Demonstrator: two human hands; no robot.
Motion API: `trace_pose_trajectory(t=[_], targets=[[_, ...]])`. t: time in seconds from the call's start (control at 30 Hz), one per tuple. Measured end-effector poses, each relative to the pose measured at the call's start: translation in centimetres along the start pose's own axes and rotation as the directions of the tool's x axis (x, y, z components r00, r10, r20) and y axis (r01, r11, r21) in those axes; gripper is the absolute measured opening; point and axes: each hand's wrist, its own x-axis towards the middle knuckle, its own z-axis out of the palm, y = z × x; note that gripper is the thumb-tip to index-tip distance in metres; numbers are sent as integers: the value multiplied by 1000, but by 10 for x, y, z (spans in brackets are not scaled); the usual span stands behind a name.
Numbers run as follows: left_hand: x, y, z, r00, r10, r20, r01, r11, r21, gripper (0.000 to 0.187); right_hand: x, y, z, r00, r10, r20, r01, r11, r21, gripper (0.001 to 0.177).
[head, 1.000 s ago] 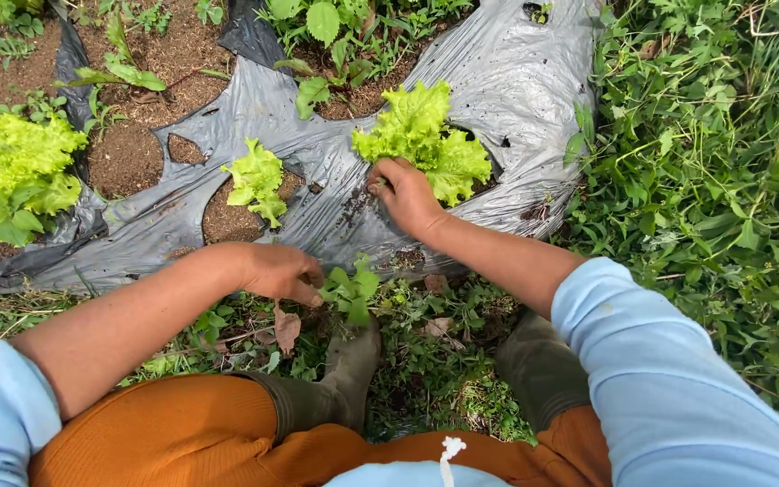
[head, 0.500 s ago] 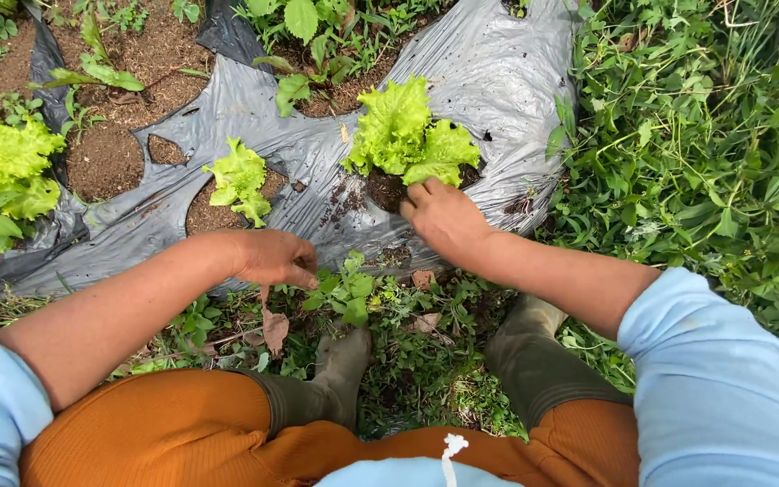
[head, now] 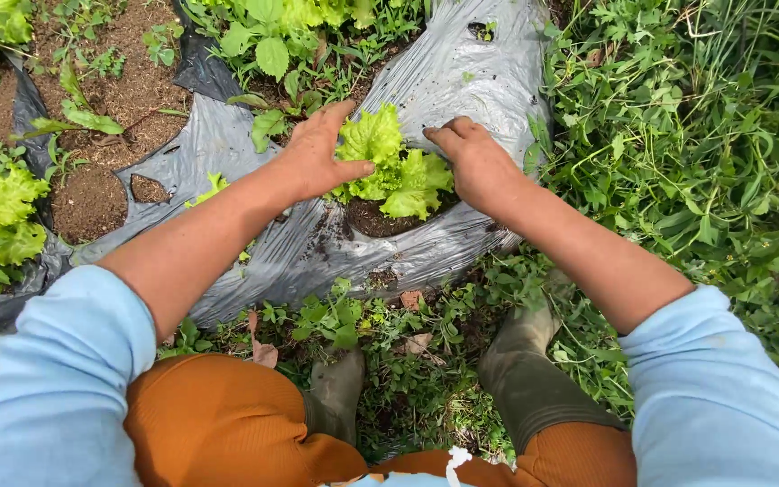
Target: The person kneels in a garden and removes weeds by hand from around lettuce plants growing through black plastic mulch. They pull the weeds from the soil and the edges of the plastic, gathering them in their hands and discarding them to the side.
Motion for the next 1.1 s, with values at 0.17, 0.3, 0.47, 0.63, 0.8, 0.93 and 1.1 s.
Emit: trace_pose_trajectory(t=[0.17,0.3,0.47,0.63,0.8,0.93,1.1], targets=[[0,38,17,978,85,191,-121,975,186,79,-25,-54,28,913,-30,406,-33,989,146,31],[11,3,44,949,195,249,-265,920,290,55,-13,-7,44,934,-20,356,-36,988,148,23],[17,-4,40,951,204,231,-283,875,393,51,39,45,105,905,-408,-118,319,837,-445,11],[-8,2,14,959,233,164,-273,914,301,62,58,29,11,978,-169,123,161,984,71,7],[-36,-7,-10,974,202,106,-219,957,191,75,-16,41,-68,847,289,447,-349,936,56,6],[-37,-33,-2,974,215,65,-224,953,206,80,-76,100,28,948,247,200,-220,964,-149,33],[-39,-32,0,978,194,76,-206,957,204,82,-116,93,41,970,206,126,-200,978,-54,28]])
